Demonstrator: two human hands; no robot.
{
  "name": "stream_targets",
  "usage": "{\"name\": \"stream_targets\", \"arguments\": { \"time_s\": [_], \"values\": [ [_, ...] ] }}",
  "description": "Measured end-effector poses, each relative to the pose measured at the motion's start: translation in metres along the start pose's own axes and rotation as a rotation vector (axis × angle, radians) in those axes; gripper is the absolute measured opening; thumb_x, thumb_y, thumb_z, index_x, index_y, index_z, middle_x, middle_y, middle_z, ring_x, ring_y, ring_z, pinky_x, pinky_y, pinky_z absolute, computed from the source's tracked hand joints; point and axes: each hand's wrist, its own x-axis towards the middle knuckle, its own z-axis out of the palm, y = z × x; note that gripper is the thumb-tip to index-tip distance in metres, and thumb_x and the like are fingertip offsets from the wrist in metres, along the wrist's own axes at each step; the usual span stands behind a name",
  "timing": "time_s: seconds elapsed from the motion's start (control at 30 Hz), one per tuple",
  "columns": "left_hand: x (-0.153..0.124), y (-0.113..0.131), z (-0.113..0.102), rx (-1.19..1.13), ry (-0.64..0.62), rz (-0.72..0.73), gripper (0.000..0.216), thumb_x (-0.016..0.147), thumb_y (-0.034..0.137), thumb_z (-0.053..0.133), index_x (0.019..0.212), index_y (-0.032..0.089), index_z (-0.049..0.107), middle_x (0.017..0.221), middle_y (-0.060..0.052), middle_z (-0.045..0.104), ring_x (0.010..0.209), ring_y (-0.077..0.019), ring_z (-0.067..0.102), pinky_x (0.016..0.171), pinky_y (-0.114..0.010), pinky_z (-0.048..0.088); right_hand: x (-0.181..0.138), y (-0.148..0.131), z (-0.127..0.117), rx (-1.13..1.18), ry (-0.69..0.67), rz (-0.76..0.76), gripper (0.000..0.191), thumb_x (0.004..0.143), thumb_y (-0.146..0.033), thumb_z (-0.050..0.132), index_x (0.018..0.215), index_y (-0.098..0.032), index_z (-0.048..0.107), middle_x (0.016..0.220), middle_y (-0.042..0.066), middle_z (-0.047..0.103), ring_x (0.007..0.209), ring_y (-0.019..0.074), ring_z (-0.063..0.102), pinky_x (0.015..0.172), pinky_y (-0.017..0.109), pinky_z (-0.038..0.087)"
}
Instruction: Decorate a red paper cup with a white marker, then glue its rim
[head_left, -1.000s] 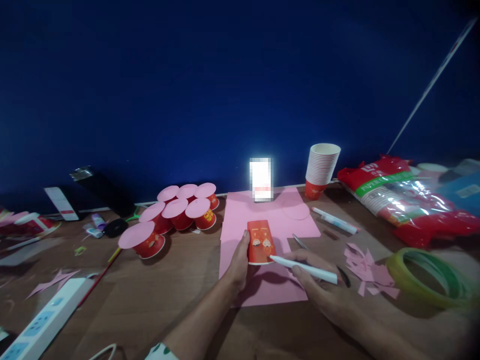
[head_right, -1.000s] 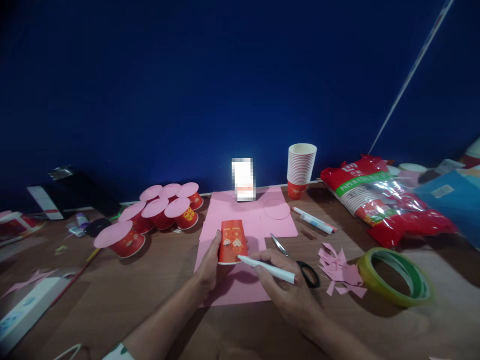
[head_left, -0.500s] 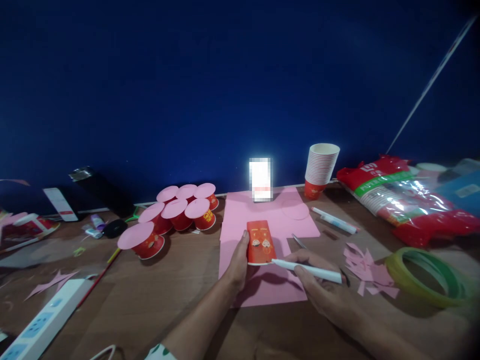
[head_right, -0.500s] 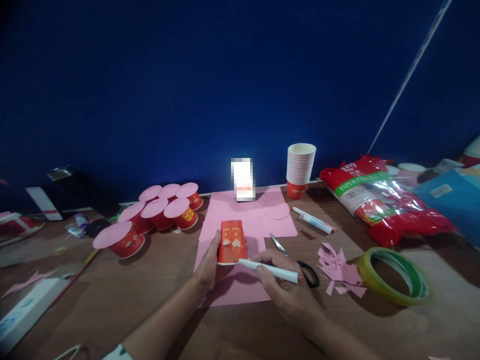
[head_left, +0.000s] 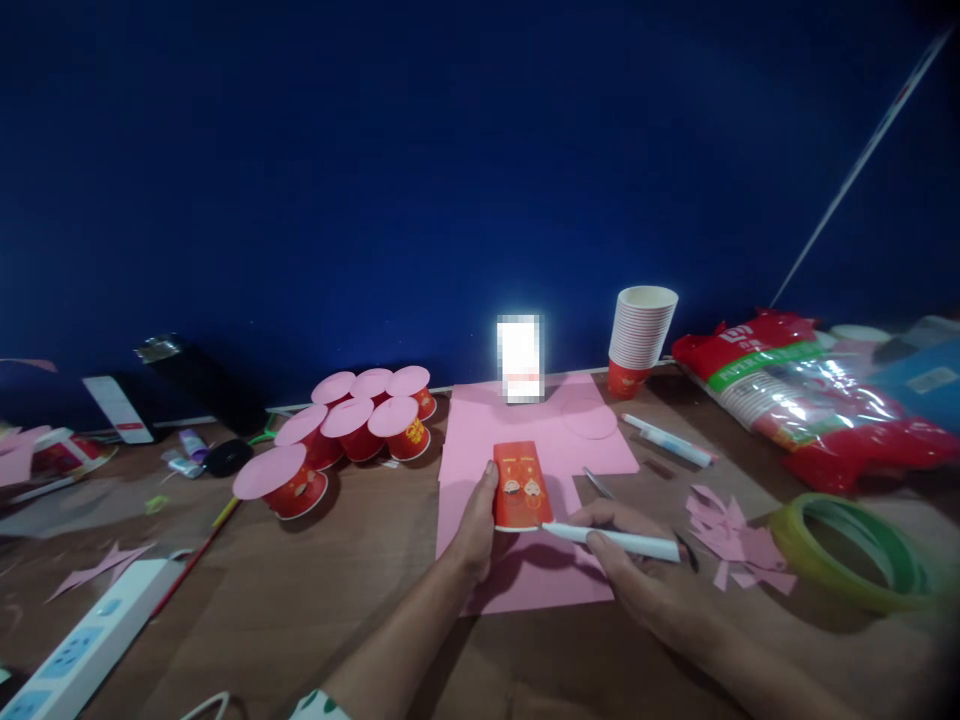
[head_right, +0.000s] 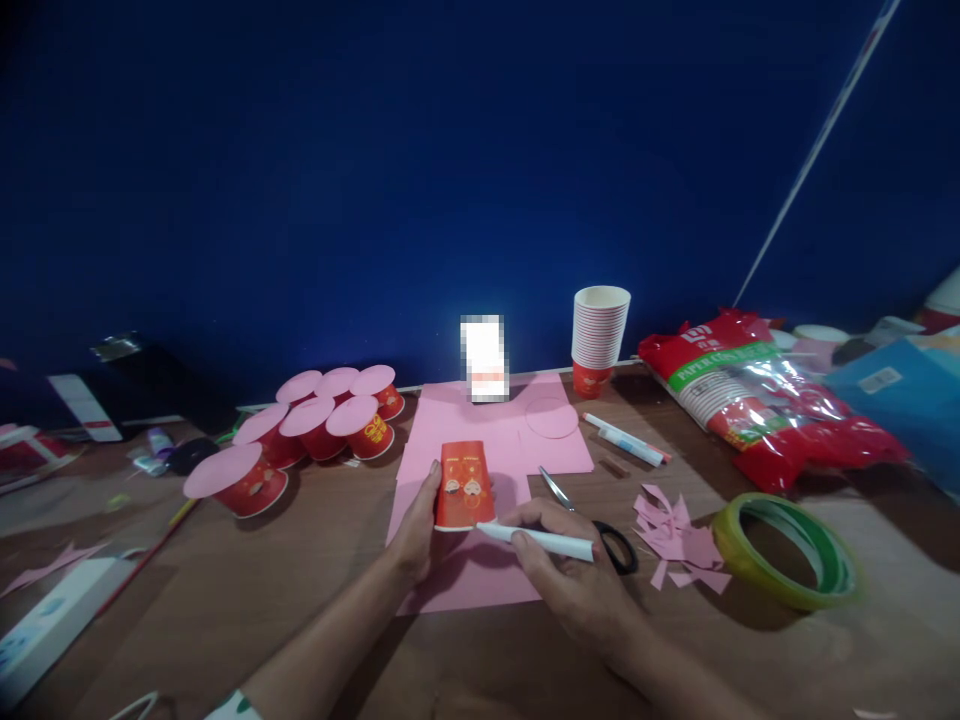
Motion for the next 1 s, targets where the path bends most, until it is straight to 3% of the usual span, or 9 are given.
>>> {"name": "stream_targets", "arguments": {
  "time_s": [0.23, 0.43, 0.57, 0.77, 1.0],
  "values": [
    [-0.002, 0.002, 0.003, -0.019, -0.022, -0.007, 0.049, 0.093, 0.052, 0.045, 0.102, 0.010, 0.069, 0.099, -0.014, 0.074, 0.099, -0.0277, 0.068, 0.094, -0.040, 0.049, 0.000, -0.006, -0.002, -0.024, 0.046, -0.052, 0.032, 0.092, -0.042, 0.046, 0.098, -0.021, 0.071, 0.073, 0.001, 0.068, 0.061, 0.0150, 0.059, 0.063, 0.025, 0.049],
    [0.000, 0.001, 0.001, -0.019, -0.020, 0.007, 0.045, 0.090, 0.052, 0.051, 0.103, 0.012, 0.069, 0.101, -0.012, 0.074, 0.100, -0.0260, 0.068, 0.096, -0.037, 0.048, 0.001, -0.005, -0.001, 0.020, -0.006, -0.025, 0.029, 0.091, -0.039, 0.046, 0.089, -0.022, 0.069, 0.075, 0.000, 0.068, 0.066, 0.0152, 0.061, 0.061, 0.024, 0.048],
    [0.000, -0.001, 0.000, -0.017, -0.038, 0.029, 0.044, 0.089, 0.052, 0.053, 0.100, 0.012, 0.069, 0.099, -0.012, 0.074, 0.101, -0.0261, 0.068, 0.097, -0.036, 0.047, 0.001, 0.000, 0.000, 0.010, 0.012, 0.012, 0.031, 0.092, -0.041, 0.045, 0.094, -0.021, 0.069, 0.071, 0.000, 0.066, 0.064, 0.0149, 0.059, 0.059, 0.024, 0.046],
    [0.000, -0.003, -0.003, 0.010, -0.038, 0.014, 0.051, 0.084, 0.059, 0.056, 0.100, 0.011, 0.069, 0.099, -0.013, 0.074, 0.102, -0.0269, 0.067, 0.098, -0.036, 0.046, 0.000, -0.012, -0.002, 0.025, -0.052, 0.026, 0.028, 0.090, -0.038, 0.047, 0.090, -0.022, 0.069, 0.074, 0.000, 0.067, 0.066, 0.0151, 0.060, 0.060, 0.024, 0.047],
    [0.002, -0.005, -0.003, 0.019, -0.059, 0.044, 0.050, 0.084, 0.058, 0.058, 0.099, 0.012, 0.069, 0.096, -0.012, 0.074, 0.102, -0.0282, 0.067, 0.100, -0.039, 0.044, -0.001, -0.008, -0.001, 0.030, 0.015, 0.050, 0.028, 0.090, -0.040, 0.046, 0.086, -0.020, 0.066, 0.063, -0.002, 0.058, 0.055, 0.0124, 0.051, 0.051, 0.022, 0.042]
  ]
}}
